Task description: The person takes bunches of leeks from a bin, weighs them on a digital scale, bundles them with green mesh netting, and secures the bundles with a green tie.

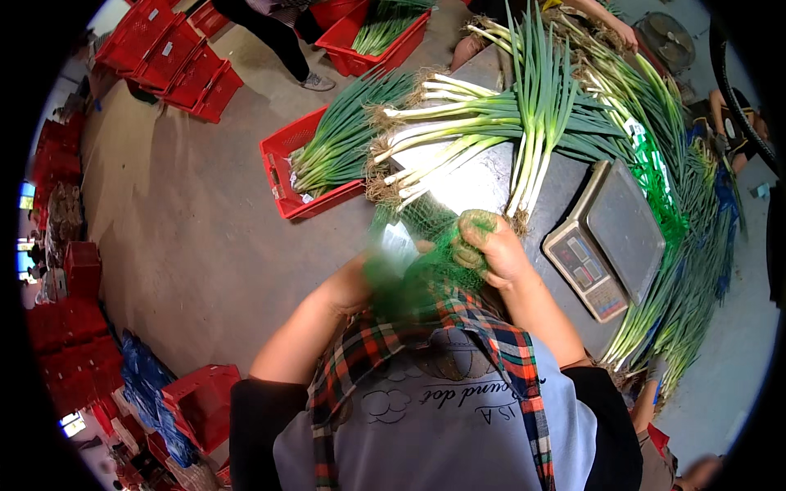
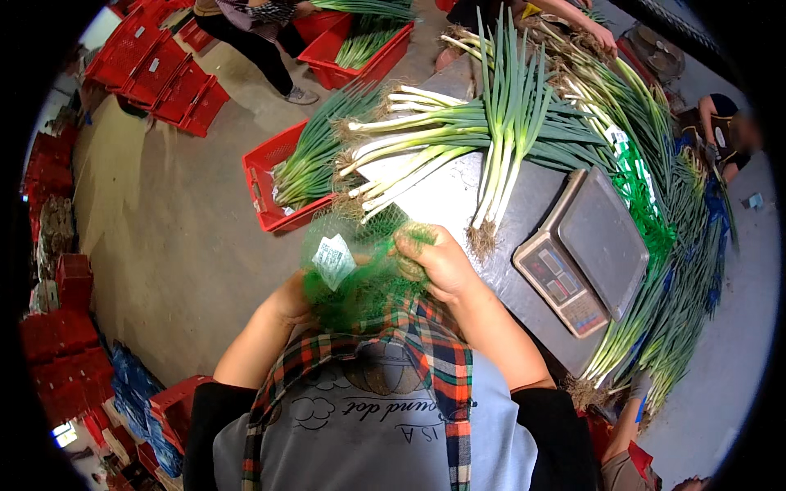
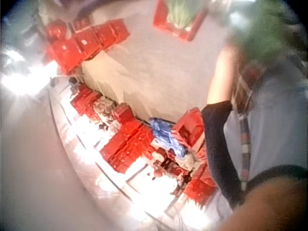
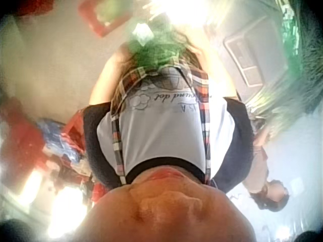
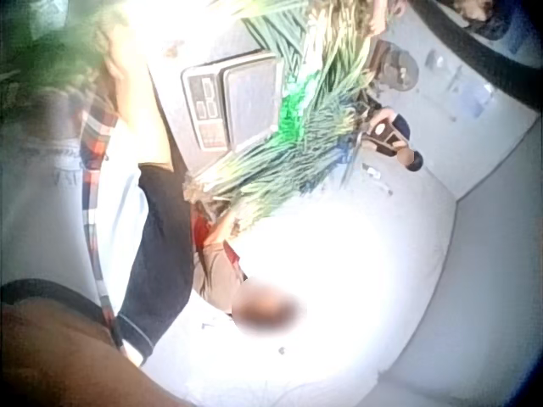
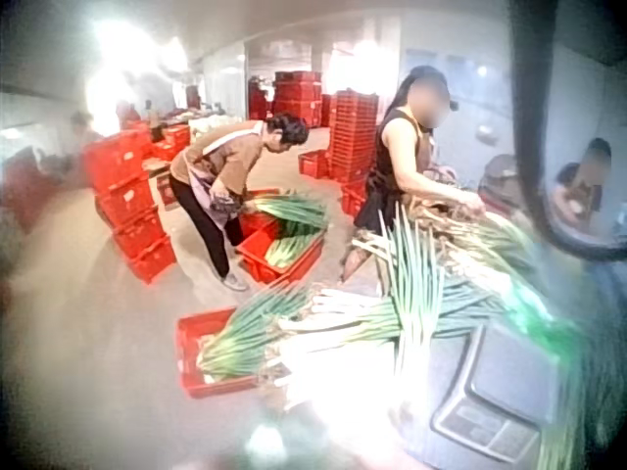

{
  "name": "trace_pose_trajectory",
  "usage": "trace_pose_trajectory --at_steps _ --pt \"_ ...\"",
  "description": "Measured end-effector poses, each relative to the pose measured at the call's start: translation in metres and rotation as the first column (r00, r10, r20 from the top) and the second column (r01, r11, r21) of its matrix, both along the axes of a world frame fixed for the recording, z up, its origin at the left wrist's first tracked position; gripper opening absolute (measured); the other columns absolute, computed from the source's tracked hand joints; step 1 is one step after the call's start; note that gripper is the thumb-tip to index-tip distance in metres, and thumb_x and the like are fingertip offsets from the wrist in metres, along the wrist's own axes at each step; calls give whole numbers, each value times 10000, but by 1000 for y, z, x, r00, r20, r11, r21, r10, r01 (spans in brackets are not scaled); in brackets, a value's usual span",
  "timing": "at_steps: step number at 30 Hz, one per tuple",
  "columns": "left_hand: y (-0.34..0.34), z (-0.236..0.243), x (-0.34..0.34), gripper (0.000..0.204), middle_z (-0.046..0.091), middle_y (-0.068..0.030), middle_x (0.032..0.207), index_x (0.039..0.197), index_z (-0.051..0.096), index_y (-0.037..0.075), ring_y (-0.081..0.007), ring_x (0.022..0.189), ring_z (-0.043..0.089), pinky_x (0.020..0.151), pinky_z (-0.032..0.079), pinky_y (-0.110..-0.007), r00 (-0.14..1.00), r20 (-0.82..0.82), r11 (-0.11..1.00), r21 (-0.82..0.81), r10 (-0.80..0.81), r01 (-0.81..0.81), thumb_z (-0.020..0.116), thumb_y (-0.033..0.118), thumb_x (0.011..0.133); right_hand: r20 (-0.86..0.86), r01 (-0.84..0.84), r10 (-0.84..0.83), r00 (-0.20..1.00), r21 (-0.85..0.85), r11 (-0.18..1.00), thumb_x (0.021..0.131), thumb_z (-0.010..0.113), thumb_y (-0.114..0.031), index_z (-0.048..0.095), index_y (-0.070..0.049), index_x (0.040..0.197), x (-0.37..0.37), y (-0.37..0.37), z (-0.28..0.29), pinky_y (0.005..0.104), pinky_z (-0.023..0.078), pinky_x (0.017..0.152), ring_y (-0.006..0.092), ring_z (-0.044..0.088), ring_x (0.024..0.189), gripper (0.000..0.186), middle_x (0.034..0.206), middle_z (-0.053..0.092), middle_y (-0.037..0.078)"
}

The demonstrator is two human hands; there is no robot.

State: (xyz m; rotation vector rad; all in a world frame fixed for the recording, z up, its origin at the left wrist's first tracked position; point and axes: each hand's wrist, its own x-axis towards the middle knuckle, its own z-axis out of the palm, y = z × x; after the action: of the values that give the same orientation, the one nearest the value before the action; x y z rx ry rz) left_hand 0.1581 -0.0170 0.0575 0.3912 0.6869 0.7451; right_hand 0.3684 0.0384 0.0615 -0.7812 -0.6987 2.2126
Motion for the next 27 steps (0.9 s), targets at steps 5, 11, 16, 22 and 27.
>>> trace_pose_trajectory --at_steps 5,11,16,22,27 --pt "3 -22 13 406 544 -99 1018 1127 454 12 -184 846 555 724 476 -294 922 -60 922 91 383 -377 542 194 775 362 -82 -86 928 423 902 725 668 -128 577 -13 733 15 4 22 235 401 510 105 486 550 147 701 587 45" --pt "19 6 16 292 567 -74 1000 1070 510 -7 -149 839 532 758 437 -272 859 -278 821 515 431 -246 515 125 810 675 -392 -212 707 624 676 618 695 -54 495 -42 596 19 -5 44 258 377 486 122 462 522 202 566 487 72" --pt "1 34 29 390 562 -150 1022 1089 521 0 -170 848 531 754 423 -294 716 -690 672 482 -104 562 580 137 729 600 -383 -168 783 676 629 658 675 -52 515 -45 678 30 5 26 266 397 493 104 444 536 161 616 482 27" --pt "7 47 52 340 573 -111 942 1040 531 -15 -199 792 528 719 432 -293 853 -521 738 583 20 339 555 88 717 203 -386 357 912 123 914 717 633 -65 566 -26 903 19 19 -39 226 414 569 93 481 648 201 740 524 2" --pt "67 60 64 404 548 -169 1005 1087 466 -49 -245 912 540 766 456 -342 724 654 811 290 219 -508 432 168 747 306 -662 593 745 228 714 711 597 -55 435 -37 1184 10 20 -8 237 430 721 121 516 857 500 970 534 61"
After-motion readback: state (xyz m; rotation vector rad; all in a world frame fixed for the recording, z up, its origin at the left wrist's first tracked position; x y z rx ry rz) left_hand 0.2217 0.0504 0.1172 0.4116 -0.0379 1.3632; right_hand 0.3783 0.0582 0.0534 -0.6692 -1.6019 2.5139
